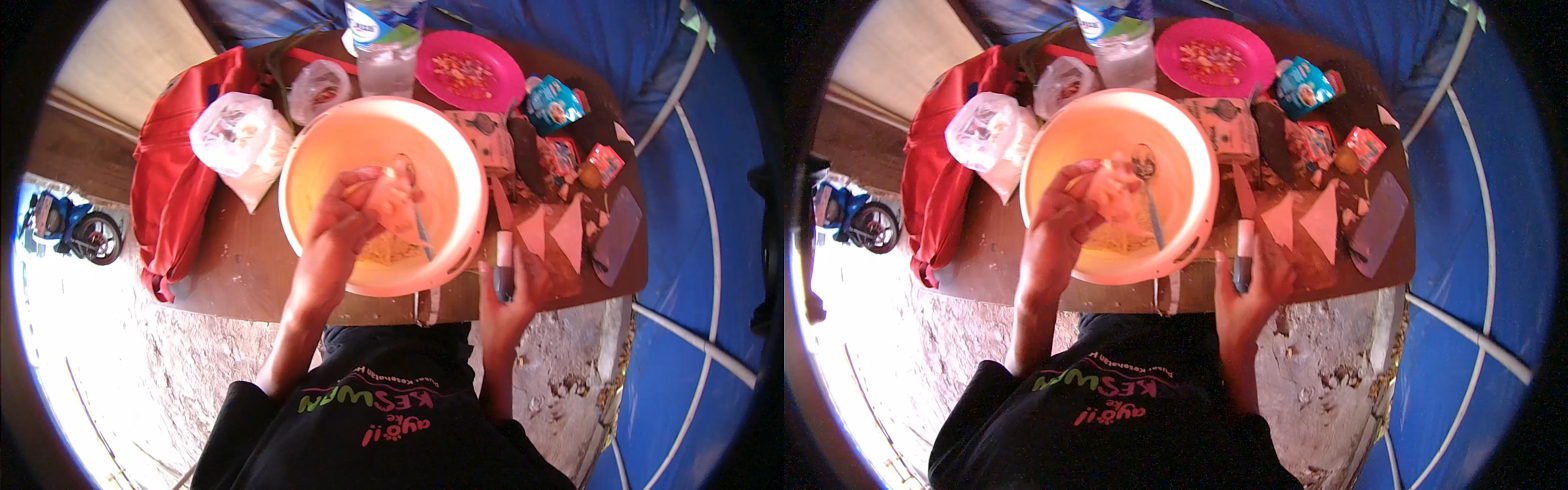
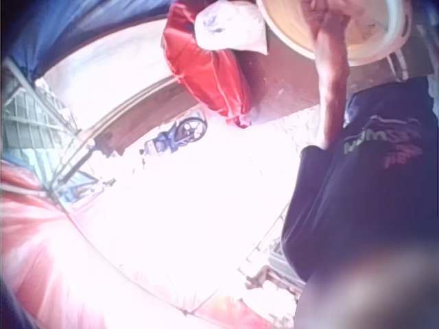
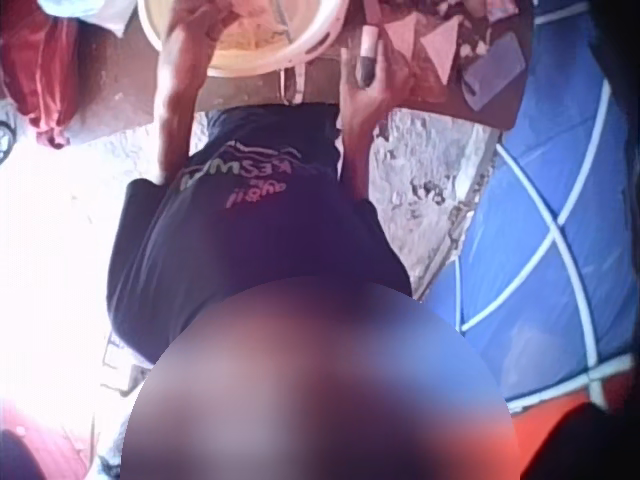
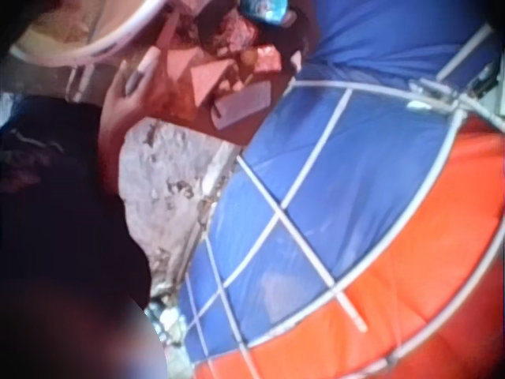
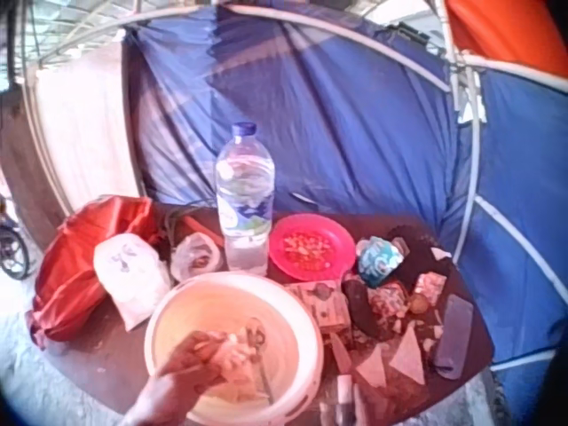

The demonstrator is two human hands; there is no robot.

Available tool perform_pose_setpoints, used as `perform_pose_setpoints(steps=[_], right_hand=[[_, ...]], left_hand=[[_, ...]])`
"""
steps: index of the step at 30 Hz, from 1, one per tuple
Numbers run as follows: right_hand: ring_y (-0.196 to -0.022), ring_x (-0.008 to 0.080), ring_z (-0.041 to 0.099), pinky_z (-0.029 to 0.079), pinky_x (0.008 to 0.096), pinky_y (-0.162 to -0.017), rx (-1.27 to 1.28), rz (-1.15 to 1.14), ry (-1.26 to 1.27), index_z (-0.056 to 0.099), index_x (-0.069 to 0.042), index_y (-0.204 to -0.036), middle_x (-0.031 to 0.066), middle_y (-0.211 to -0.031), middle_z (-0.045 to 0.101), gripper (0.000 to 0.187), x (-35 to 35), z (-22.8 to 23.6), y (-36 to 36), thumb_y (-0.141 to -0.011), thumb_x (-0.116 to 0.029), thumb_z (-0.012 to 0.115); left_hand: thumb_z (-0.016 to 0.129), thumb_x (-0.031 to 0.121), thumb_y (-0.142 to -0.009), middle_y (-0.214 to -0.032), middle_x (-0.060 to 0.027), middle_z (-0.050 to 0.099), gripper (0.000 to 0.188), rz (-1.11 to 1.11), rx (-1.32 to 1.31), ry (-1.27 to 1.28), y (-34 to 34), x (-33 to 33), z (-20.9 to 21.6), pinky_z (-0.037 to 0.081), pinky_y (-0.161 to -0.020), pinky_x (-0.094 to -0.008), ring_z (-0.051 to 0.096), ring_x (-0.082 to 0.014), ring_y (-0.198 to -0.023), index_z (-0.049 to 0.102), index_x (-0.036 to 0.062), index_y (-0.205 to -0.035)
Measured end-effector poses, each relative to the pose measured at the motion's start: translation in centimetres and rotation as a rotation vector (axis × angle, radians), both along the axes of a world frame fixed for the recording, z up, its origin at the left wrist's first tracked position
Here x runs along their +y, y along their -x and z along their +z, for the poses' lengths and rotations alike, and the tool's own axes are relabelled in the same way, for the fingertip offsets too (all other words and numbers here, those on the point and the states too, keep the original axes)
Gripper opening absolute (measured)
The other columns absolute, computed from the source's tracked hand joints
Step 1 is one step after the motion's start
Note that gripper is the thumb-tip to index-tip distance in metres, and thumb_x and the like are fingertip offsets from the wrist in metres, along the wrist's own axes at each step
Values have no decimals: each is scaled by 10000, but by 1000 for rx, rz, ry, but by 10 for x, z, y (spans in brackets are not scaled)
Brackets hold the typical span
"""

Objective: The person scoops a mixture from a bowl and places it into small paper cones, then folds the cones to seal them. This process is repeated multiple times, with the finished cones placed on the table.

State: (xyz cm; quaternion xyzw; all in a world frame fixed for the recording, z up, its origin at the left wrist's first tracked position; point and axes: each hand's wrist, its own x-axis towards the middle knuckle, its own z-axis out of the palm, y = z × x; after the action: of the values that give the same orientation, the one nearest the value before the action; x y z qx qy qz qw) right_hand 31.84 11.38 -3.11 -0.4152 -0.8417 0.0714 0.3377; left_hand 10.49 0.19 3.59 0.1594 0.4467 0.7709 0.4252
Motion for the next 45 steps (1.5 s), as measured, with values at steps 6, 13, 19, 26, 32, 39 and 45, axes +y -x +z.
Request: perform_pose_setpoints(steps=[6,13,19,26,32,39,45], right_hand=[[-1122,253,622,485,362,-969,340,614,625,612,-10,-1275,135,-1256,605,525,17,58,15,-768,1,750],[-1135,260,623,502,353,-948,259,774,551,605,-23,-1236,127,-1246,609,621,19,76,46,-666,-49,849],[-1072,233,642,519,338,-891,400,720,509,608,-6,-1222,129,-1177,641,647,12,56,52,-631,-35,870],[-1029,200,631,501,316,-882,705,755,686,656,16,-1156,112,-1150,649,543,6,31,60,-649,8,851],[-1046,224,636,512,351,-918,762,765,771,643,61,-1112,148,-1131,647,425,5,30,58,-736,-12,826],[-960,205,640,499,321,-855,1030,735,1019,680,71,-1006,150,-1057,673,230,-5,39,65,-790,44,755],[-946,169,644,492,278,-833,906,657,979,714,55,-939,114,-1001,701,89,-3,38,64,-863,10,704]], left_hand=[[475,-28,-912,-1376,-232,554,550,-286,-79,29,-9,6,16,519,-1009,-397,616,-348,-1210,351,21,-1446],[456,-68,-925,-1323,-141,572,585,-393,-222,10,-12,3,24,515,-974,-347,616,-235,-1176,337,93,-1475],[463,-53,-940,-1302,-170,575,593,-347,-170,7,-15,4,19,517,-972,-357,621,-240,-1159,256,58,-1484],[493,-33,-971,-1240,-197,620,534,-324,5,40,-16,0,21,528,-965,-352,644,-251,-1115,268,10,-1453],[527,-35,-989,-1195,-240,652,482,-245,102,27,-18,-4,23,547,-956,-350,667,-249,-1084,319,-5,-1423],[547,-66,-969,-1164,-235,671,503,-180,160,66,-20,-6,27,559,-937,-342,660,-238,-1110,334,-9,-1420],[707,-59,-853,-1103,-199,689,640,-139,274,73,-21,-7,27,562,-897,-319,683,-224,-1041,393,-12,-1409]])
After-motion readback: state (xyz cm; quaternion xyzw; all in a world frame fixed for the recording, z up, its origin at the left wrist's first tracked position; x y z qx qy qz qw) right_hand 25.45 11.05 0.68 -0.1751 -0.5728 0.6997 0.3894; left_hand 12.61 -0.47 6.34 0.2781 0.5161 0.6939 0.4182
